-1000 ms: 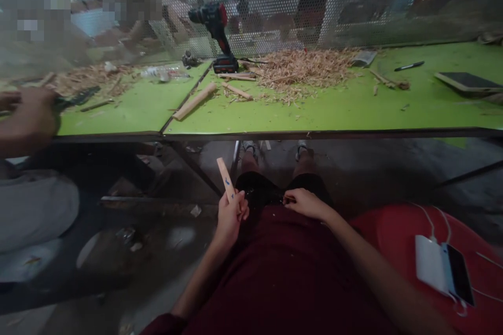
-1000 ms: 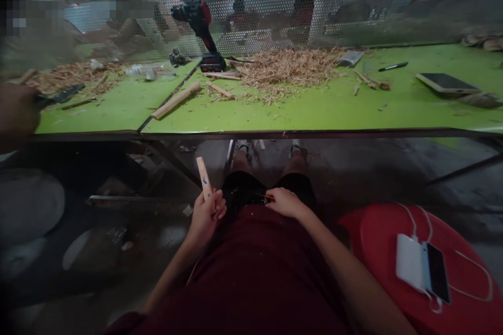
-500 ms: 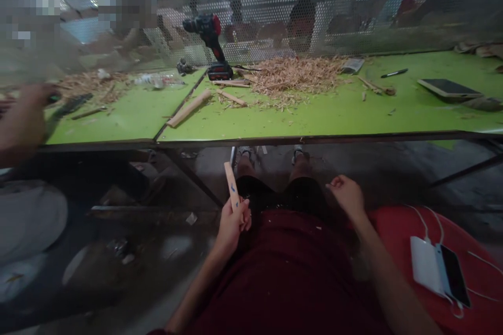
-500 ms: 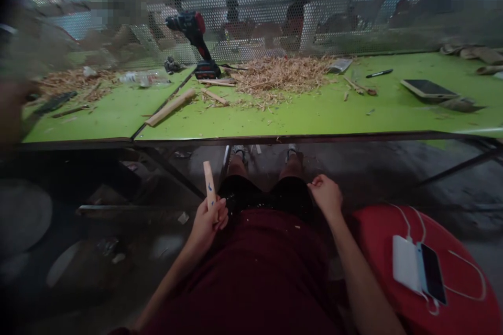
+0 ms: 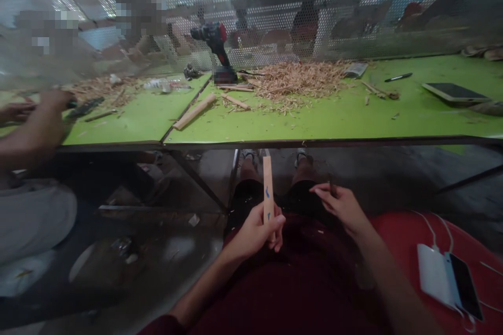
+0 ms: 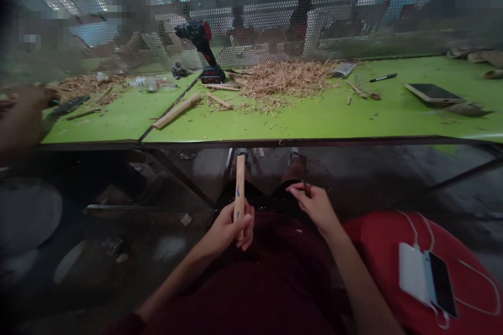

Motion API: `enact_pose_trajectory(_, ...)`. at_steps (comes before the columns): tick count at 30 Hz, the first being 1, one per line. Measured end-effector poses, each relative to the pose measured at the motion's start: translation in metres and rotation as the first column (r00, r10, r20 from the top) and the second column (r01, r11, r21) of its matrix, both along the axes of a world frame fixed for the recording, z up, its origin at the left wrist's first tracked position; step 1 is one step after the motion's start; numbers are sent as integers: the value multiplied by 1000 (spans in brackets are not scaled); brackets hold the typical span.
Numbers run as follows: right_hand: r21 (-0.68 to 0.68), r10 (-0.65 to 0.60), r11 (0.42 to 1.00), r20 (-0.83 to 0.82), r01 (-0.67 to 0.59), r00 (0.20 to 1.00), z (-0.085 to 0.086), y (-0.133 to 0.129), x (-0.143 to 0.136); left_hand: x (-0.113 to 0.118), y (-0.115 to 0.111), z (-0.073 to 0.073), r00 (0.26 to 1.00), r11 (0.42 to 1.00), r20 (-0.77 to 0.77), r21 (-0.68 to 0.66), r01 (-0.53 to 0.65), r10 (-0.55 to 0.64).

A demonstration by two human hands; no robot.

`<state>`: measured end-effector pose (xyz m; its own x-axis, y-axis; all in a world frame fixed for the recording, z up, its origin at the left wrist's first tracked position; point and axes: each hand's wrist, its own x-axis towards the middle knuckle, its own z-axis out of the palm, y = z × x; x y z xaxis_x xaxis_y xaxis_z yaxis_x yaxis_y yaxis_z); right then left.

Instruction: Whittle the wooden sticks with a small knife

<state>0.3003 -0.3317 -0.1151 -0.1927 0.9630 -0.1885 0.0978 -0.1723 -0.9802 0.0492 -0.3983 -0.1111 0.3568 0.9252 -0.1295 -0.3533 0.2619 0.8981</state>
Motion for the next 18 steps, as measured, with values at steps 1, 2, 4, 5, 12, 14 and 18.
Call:
enact_pose_trajectory(1, 10, -7, 1000, -34, 8, 999, 8, -5, -15, 1, 0, 3, 1000, 1000, -3, -5, 16, -16)
enact_pose_trajectory(2, 6, 17, 1000, -78, -17, 997, 16, -10, -30, 3, 1, 6, 1000, 1000, -15, -9, 16, -16)
enact_pose_trajectory(4, 3, 65, 998, -154, -65, 986, 28, -17, -56, 6, 2, 9, 996, 999, -71, 7, -51, 51)
enact_pose_trajectory(5, -3, 80, 997, -179, -82, 981, 31, -19, -66, 7, 2, 11, 988, 994, -113, 40, -101, 105)
enact_pose_trajectory(12, -123, 123, 980, -263, -159, 957, 32, -22, -81, 2, 6, 12, 946, 969, -305, 246, -36, 112)
enact_pose_trajectory(14, -146, 136, 973, -267, -179, 954, 33, -21, -76, -6, 12, 11, 940, 968, -323, 250, -30, 112)
enact_pose_trajectory(18, -134, 292, 939, -183, -318, 939, 38, -18, -66, -27, 28, 17, 925, 950, -275, 241, -197, 262)
